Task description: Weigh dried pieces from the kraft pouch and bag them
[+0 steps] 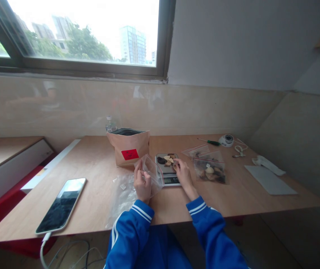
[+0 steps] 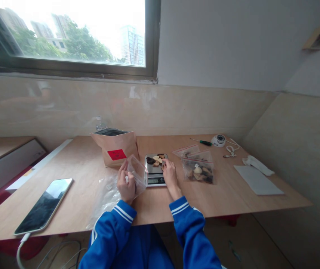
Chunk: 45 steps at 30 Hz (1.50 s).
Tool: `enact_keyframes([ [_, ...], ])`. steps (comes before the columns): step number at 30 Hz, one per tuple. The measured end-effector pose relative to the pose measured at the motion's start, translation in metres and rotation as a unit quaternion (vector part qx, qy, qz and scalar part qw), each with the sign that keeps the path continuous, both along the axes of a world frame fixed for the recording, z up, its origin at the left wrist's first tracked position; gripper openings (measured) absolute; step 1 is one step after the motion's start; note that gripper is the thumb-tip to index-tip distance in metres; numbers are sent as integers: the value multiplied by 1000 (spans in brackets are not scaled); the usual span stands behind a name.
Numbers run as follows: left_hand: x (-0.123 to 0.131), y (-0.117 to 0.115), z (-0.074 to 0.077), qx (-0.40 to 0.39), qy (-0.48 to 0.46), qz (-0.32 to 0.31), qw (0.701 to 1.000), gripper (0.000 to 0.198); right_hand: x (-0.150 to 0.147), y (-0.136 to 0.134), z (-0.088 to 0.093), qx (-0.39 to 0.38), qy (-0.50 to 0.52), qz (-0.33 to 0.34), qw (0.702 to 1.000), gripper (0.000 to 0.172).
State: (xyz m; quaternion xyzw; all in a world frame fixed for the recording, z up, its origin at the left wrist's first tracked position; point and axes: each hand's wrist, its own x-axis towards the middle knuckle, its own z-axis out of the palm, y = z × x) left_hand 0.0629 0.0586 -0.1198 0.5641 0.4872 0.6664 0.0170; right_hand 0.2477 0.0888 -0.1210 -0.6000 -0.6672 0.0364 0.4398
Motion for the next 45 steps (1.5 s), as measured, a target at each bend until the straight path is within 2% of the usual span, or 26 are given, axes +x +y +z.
enact_keyframes([
  [5, 0, 0, -1, -8, -5, 0, 1000, 15, -1, -3, 14, -9, 32, -7, 999, 32],
  [10, 0, 0, 0, -10, -7, -3, 1000, 17, -17, -12, 50, 15, 139, 28, 990, 26],
  [12, 0, 0, 0, -6, -3, -3, 1000, 16, -32, -20, 68, 15, 205, 86, 975, 27],
  [15, 0, 0, 0, 2, -5, -8, 1000, 15, -56, -33, 89, -43, 276, 234, 931, 29],
  [17, 0, -1, 0, 2, -8, -10, 1000, 16, -66, -39, 97, -90, 293, 319, 897, 31],
  [19, 0, -1, 0, 0, -8, -10, 1000, 16, -67, -41, 99, -117, 301, 355, 877, 33],
  [21, 0, -1, 0, 1, -9, -10, 1000, 16, -59, -39, 93, -113, 297, 336, 887, 32],
  [22, 0, -1, 0, 3, -10, -12, 1000, 16, -53, -37, 87, -96, 280, 308, 904, 31],
  [25, 1, 0, 0, 4, -14, -17, 1000, 17, -29, -27, 60, -29, 149, 160, 975, 25],
  [26, 1, 0, 0, 4, -15, -18, 1000, 17, -22, -24, 50, -18, 86, 102, 991, 24],
  [28, 1, 0, 0, 2, -14, -20, 1000, 17, -10, -20, 29, -22, -16, 6, 1000, 25],
  [31, 1, 0, -1, -1, -18, -23, 1000, 17, 0, -19, 8, -47, -97, -54, 993, 28],
  [35, 1, 0, -3, -3, -26, -32, 999, 17, 4, -20, 3, -69, -108, -82, 988, 24],
  [38, 1, 1, -3, -7, -25, -34, 999, 16, 5, -19, 9, -57, -48, -59, 995, 22],
  [41, 1, 0, -1, -5, -16, -26, 1000, 16, -5, -21, 24, -35, 39, 19, 998, 22],
  [45, 0, 0, 1, -1, -4, -21, 1000, 18, -38, -32, 56, -8, 148, 93, 985, 17],
])
